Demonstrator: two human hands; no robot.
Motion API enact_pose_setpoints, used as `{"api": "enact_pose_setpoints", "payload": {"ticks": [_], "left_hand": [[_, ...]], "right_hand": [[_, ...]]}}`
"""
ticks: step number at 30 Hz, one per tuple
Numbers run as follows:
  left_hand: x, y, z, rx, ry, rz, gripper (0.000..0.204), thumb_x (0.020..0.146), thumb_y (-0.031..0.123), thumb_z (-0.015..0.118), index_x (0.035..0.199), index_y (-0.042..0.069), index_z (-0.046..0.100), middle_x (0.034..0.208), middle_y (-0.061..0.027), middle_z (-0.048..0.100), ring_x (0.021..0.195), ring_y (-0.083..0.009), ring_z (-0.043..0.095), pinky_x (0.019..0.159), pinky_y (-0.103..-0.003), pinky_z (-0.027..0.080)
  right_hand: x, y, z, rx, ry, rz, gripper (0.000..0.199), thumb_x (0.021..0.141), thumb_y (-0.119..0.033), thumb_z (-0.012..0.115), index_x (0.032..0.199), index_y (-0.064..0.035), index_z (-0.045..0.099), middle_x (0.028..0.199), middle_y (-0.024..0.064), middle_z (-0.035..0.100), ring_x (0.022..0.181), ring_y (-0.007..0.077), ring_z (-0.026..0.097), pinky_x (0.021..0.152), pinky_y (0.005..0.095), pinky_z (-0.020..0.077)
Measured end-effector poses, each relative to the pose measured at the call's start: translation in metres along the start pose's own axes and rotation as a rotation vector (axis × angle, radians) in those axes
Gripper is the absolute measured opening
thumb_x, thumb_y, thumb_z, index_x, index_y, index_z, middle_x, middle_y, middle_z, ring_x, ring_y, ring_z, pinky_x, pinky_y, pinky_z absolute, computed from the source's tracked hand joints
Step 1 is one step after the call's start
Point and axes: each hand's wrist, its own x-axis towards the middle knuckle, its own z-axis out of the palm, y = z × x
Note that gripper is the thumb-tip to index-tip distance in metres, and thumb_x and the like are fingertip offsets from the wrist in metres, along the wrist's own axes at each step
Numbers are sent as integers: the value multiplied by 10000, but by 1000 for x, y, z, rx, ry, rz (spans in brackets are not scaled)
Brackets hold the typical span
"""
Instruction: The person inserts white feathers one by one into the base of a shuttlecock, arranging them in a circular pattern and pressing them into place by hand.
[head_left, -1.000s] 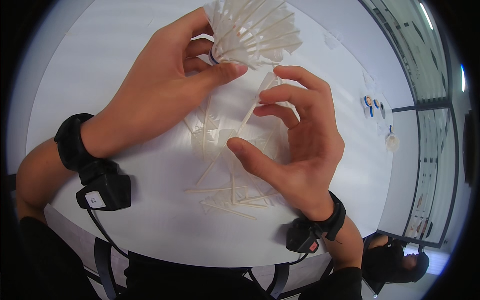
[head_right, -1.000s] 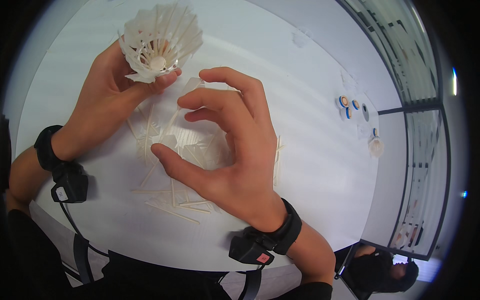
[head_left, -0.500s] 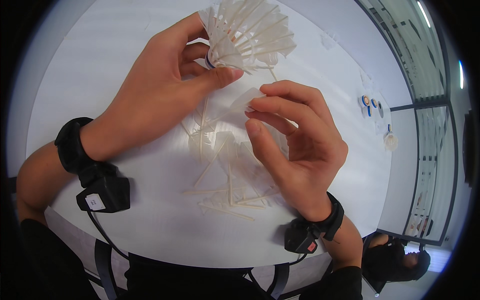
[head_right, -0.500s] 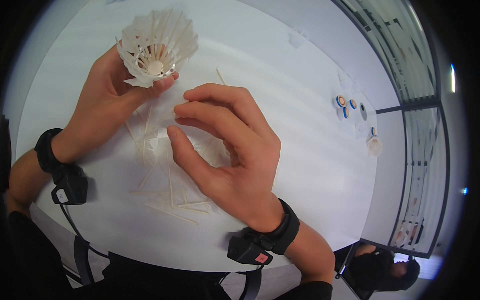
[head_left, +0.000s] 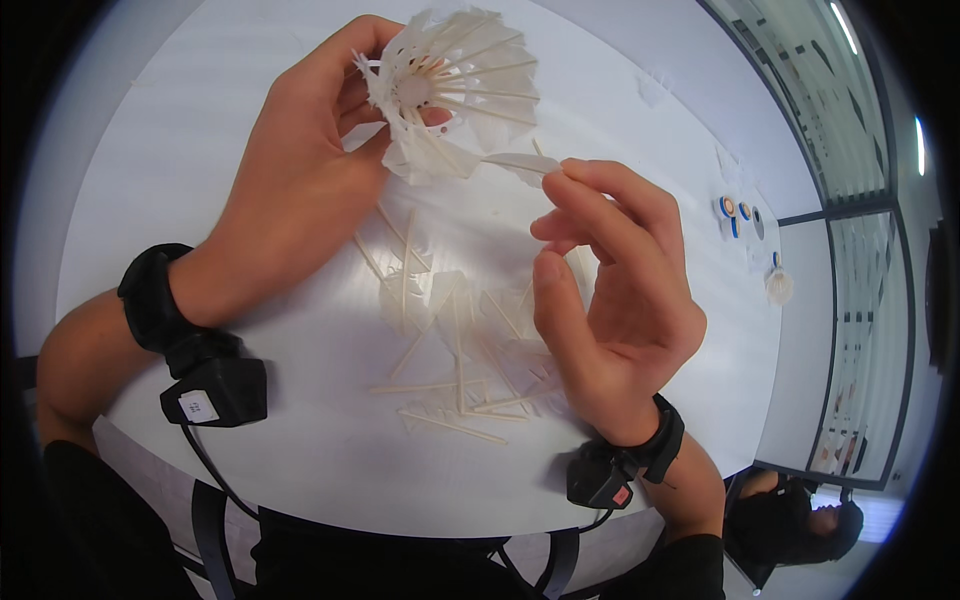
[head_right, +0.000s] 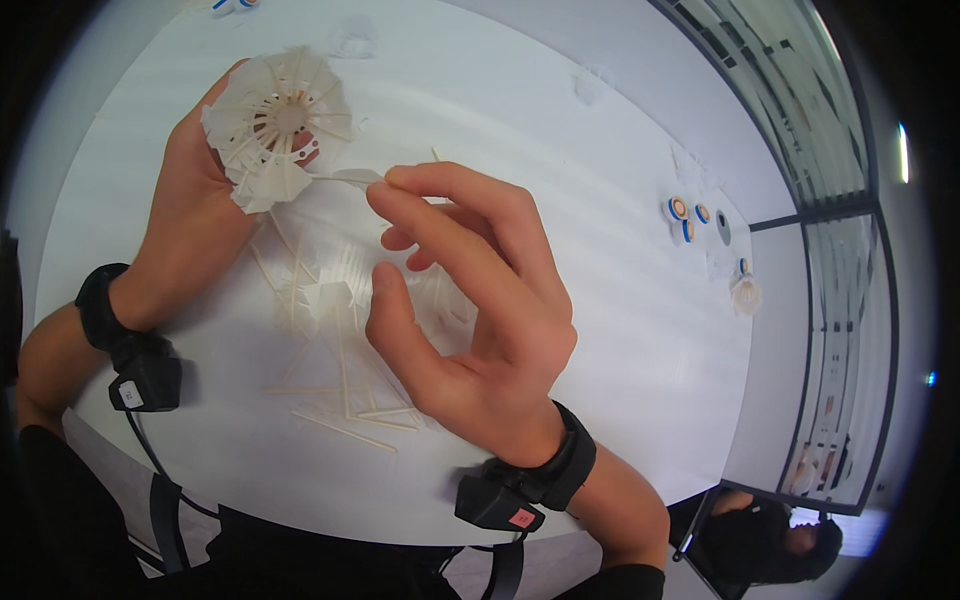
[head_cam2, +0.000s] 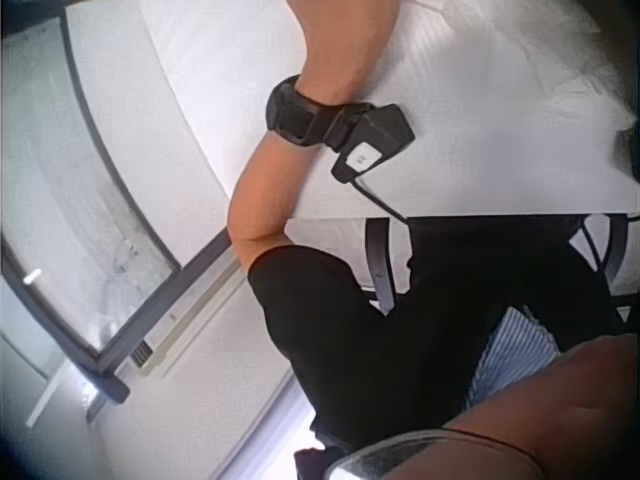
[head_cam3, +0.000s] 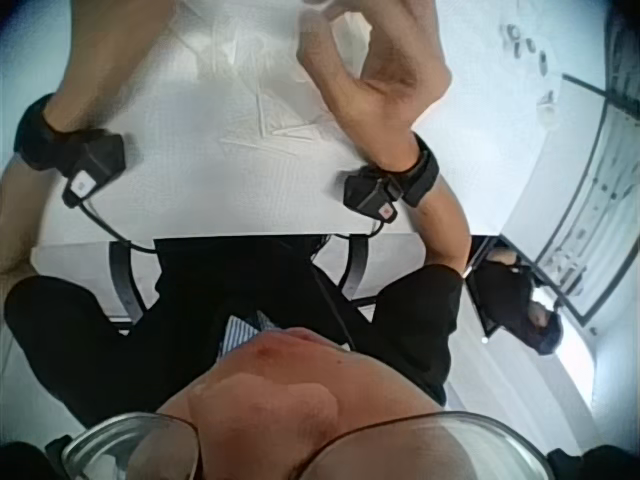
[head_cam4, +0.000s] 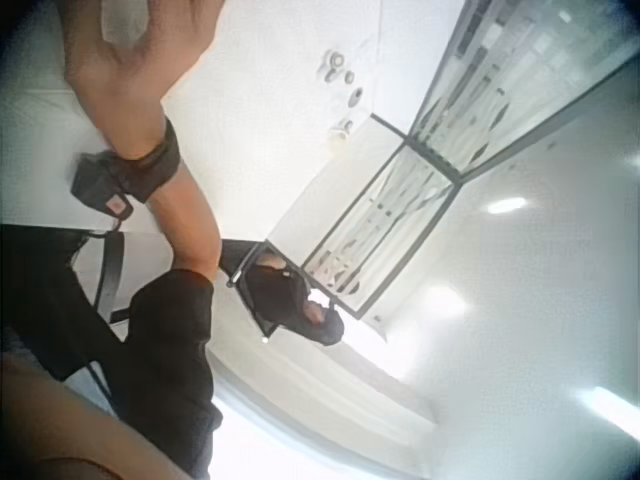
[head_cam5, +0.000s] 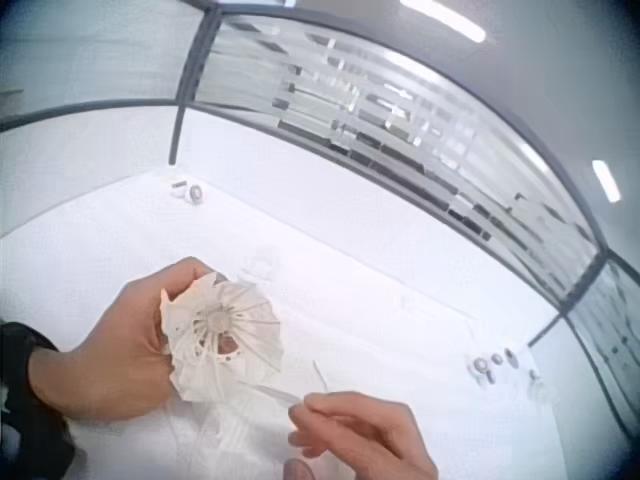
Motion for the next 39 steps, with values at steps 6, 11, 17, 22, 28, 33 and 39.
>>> {"api": "enact_pose_setpoints", "payload": {"ticks": [6, 11, 17, 22, 28, 33, 39], "left_hand": [[1, -1, -1, -83, 58, 7, 342, 877, 15, 706, 1201, 29, 598, 1094, -15, 664, 993, -99, 607, 893, -252, 486], [2, -2, -3, -39, 43, 17, 293, 873, 54, 732, 1135, 26, 603, 1061, -18, 666, 943, -104, 606, 854, -259, 490], [0, 2, -2, -5, 58, 1, 270, 866, 83, 755, 1076, 23, 596, 974, -20, 645, 886, -104, 586, 812, -263, 487], [1, -2, -1, 20, 69, 60, 234, 865, 88, 760, 1002, 35, 578, 904, -5, 618, 835, -99, 557, 776, -261, 473], [2, -3, -2, 81, 66, 106, 241, 832, 52, 766, 964, 60, 565, 892, 12, 620, 829, -88, 557, 773, -243, 466], [2, -2, -4, 66, 46, 66, 262, 813, 48, 774, 967, 61, 562, 908, 18, 628, 837, -87, 565, 781, -234, 466], [2, 3, -4, 30, 37, -17, 319, 739, -179, 612, 985, 14, 548, 1011, -18, 593, 984, -118, 569, 753, -265, 460]], "right_hand": [[2, -2, 1, -76, 7, -79, 450, 798, 119, 609, 1248, 114, 615, 1302, 228, 540, 862, 198, 627, 790, 315, 530], [1, -2, 0, -128, 4, -134, 472, 810, 59, 623, 1276, 122, 590, 1323, 241, 511, 815, 186, 599, 736, 291, 508], [1, 0, -1, -183, 24, -181, 563, 811, 29, 623, 1356, 130, 525, 1386, 264, 463, 794, 172, 588, 694, 271, 501], [1, 1, -1, -186, 30, -190, 589, 806, 22, 626, 1375, 125, 512, 1397, 267, 454, 812, 170, 587, 688, 267, 499], [2, 1, 0, -202, 19, -180, 591, 804, 12, 633, 1372, 125, 516, 1400, 262, 451, 837, 172, 582, 685, 270, 500], [2, -1, 0, -208, 24, -172, 588, 803, 11, 630, 1366, 135, 513, 1406, 260, 439, 862, 173, 576, 683, 270, 502], [6, 1, -3, -240, 1, -320, 592, 785, -10, 623, 1345, 153, 518, 1381, 273, 425, 948, 218, 559, 647, 273, 510]]}}
